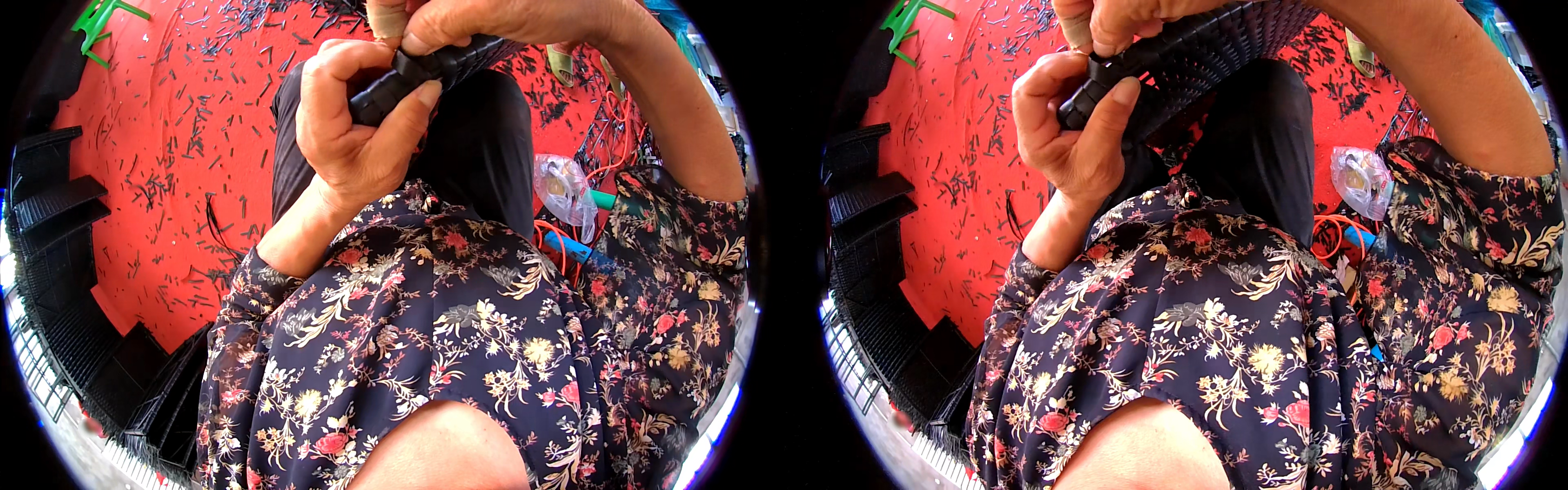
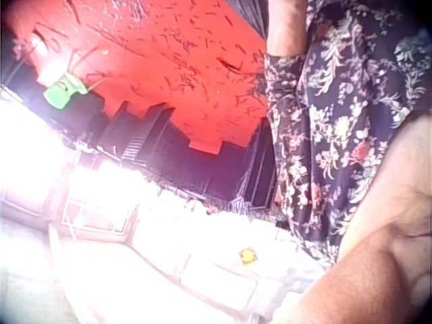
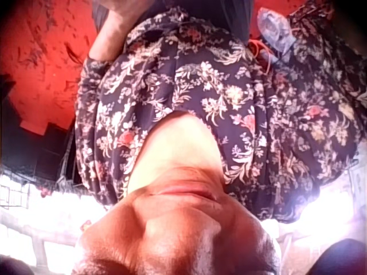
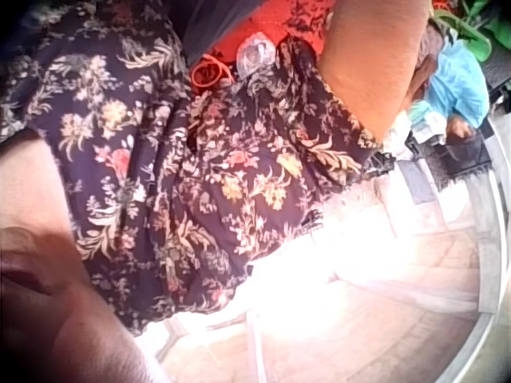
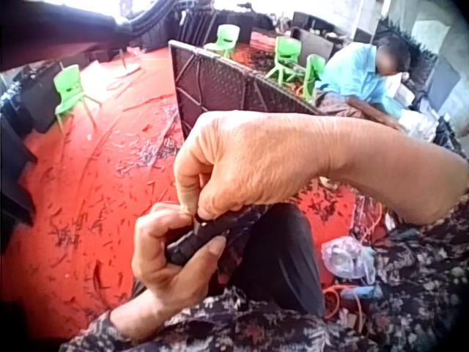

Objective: The person wraps a black flexible strip around the edge of a woven panel by hand, then lifts and moves the large panel to a stack where another person helps position it.

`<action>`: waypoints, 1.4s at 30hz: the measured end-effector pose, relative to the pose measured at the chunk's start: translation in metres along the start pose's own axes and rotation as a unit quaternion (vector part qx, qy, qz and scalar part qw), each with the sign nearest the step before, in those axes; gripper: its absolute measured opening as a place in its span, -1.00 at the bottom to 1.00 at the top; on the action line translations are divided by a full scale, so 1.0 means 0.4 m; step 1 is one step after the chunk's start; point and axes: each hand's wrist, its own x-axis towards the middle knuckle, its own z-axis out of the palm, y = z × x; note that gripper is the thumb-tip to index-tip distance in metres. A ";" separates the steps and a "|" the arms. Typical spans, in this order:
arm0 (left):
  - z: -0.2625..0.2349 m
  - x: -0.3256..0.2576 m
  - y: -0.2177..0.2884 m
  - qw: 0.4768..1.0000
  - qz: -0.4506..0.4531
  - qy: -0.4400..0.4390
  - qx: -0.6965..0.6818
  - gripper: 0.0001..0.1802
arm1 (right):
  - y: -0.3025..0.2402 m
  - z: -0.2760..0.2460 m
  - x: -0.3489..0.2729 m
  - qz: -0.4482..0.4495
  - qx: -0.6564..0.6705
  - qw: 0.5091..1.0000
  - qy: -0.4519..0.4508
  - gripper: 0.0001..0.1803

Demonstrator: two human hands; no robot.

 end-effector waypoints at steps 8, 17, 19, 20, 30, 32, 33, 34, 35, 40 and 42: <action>0.005 -0.001 -0.007 0.998 0.050 0.021 0.011 -0.54 | 0.035 0.021 -0.004 -0.099 0.016 0.994 0.040 -0.90; 0.013 0.002 -0.002 0.998 0.053 0.024 0.011 -0.55 | 0.033 0.011 -0.013 -0.056 0.056 0.997 0.019 -0.89; 0.007 0.000 -0.004 0.998 0.061 0.025 0.023 -0.56 | 0.026 0.012 0.000 -0.028 0.057 0.998 0.006 -0.88; 0.002 0.001 -0.006 0.997 0.071 0.022 0.033 -0.57 | 0.021 0.015 0.003 -0.024 0.038 0.999 0.009 -0.88; 0.003 0.009 0.000 0.996 0.076 0.017 0.037 -0.60 | -0.084 -0.004 0.009 0.188 -0.099 0.977 -0.020 -0.82; -0.001 0.009 -0.003 0.995 0.084 0.019 0.050 -0.60 | -0.082 -0.008 0.009 0.159 -0.115 0.980 -0.026 -0.82; 0.007 0.012 -0.002 0.995 0.089 0.013 0.038 -0.60 | -0.081 -0.008 -0.009 0.146 -0.123 0.981 -0.013 -0.81; 0.015 0.014 -0.003 0.995 0.093 0.006 0.030 -0.60 | -0.065 -0.004 -0.043 0.105 -0.134 0.985 0.011 -0.80; 0.024 0.017 -0.003 0.995 0.098 -0.001 0.020 -0.60 | -0.063 -0.003 -0.062 0.094 -0.138 0.986 0.026 -0.80; -0.008 0.007 -0.009 0.990 0.107 0.022 0.085 -0.60 | -0.030 -0.002 -0.019 0.011 -0.143 0.990 0.003 -0.78; 0.007 0.013 -0.008 0.991 0.113 0.006 0.064 -0.59 | -0.042 -0.002 -0.048 0.029 -0.151 0.988 0.018 -0.78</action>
